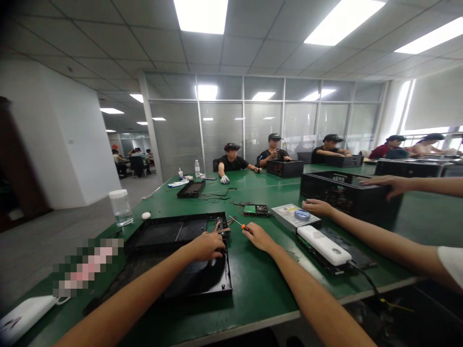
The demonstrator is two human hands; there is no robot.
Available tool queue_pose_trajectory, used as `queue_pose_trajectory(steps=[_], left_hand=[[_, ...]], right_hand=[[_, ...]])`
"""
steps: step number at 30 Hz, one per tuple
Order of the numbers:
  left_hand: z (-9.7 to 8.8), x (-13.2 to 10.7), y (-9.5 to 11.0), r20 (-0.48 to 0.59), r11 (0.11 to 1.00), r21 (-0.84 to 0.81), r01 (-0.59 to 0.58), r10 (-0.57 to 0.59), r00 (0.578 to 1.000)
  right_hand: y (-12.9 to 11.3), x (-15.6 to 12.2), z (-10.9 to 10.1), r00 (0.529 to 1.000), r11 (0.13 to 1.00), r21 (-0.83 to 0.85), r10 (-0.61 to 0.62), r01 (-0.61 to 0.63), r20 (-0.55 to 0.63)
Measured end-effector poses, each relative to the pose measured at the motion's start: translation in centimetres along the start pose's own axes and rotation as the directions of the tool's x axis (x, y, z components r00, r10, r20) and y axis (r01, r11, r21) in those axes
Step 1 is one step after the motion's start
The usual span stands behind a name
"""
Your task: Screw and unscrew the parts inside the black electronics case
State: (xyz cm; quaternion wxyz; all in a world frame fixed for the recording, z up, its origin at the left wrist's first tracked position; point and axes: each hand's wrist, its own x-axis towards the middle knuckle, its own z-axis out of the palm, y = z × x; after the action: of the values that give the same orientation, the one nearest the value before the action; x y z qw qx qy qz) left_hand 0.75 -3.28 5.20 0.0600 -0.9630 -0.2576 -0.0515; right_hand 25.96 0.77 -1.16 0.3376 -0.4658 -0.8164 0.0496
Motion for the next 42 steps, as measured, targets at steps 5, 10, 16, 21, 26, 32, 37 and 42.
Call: queue_pose_trajectory(steps=[5,10,16,21,26,32,37,42], left_hand=[[2.5,0.1,-0.5,-0.068,0.996,0.094,0.007,-0.001,0.998],[3.2,0.0,-1.1,-0.092,0.997,0.068,-0.043,0.049,0.995],[2.9,0.0,-1.0,-0.145,0.995,-0.007,-0.096,0.094,0.985],[2.7,0.1,-0.6,-0.201,0.998,-0.01,0.056,-0.057,0.978],[2.9,0.3,-0.4,-0.145,0.992,0.019,0.123,-0.119,0.982],[2.6,-0.1,-0.6,-0.113,0.999,0.008,0.044,-0.043,0.993],[2.5,-0.4,-1.0,-0.13,0.995,-0.038,-0.094,0.088,0.988],[2.5,-0.7,-0.8,-0.162,0.987,-0.156,0.045,-0.07,0.984]], right_hand=[[0.6,-0.1,-0.1,1.0,1.0,0.003,0.025,-0.025,-0.009],[0.4,0.1,0.3,0.999,0.999,0.026,0.037,-0.037,0.004],[0.6,0.1,0.3,0.997,0.997,0.037,0.074,-0.074,-0.007],[0.8,0.1,-0.1,0.994,0.995,0.05,0.084,-0.081,-0.062],[0.4,0.3,-0.3,0.989,0.995,0.071,0.08,-0.072,-0.124],[0.2,0.3,-0.5,0.983,0.987,0.128,0.117,-0.099,-0.144],[0.6,0.5,-1.2,0.912,0.918,0.326,0.318,-0.227,-0.261],[0.0,0.4,-3.1,0.946,0.778,0.606,0.298,-0.163,-0.129]])
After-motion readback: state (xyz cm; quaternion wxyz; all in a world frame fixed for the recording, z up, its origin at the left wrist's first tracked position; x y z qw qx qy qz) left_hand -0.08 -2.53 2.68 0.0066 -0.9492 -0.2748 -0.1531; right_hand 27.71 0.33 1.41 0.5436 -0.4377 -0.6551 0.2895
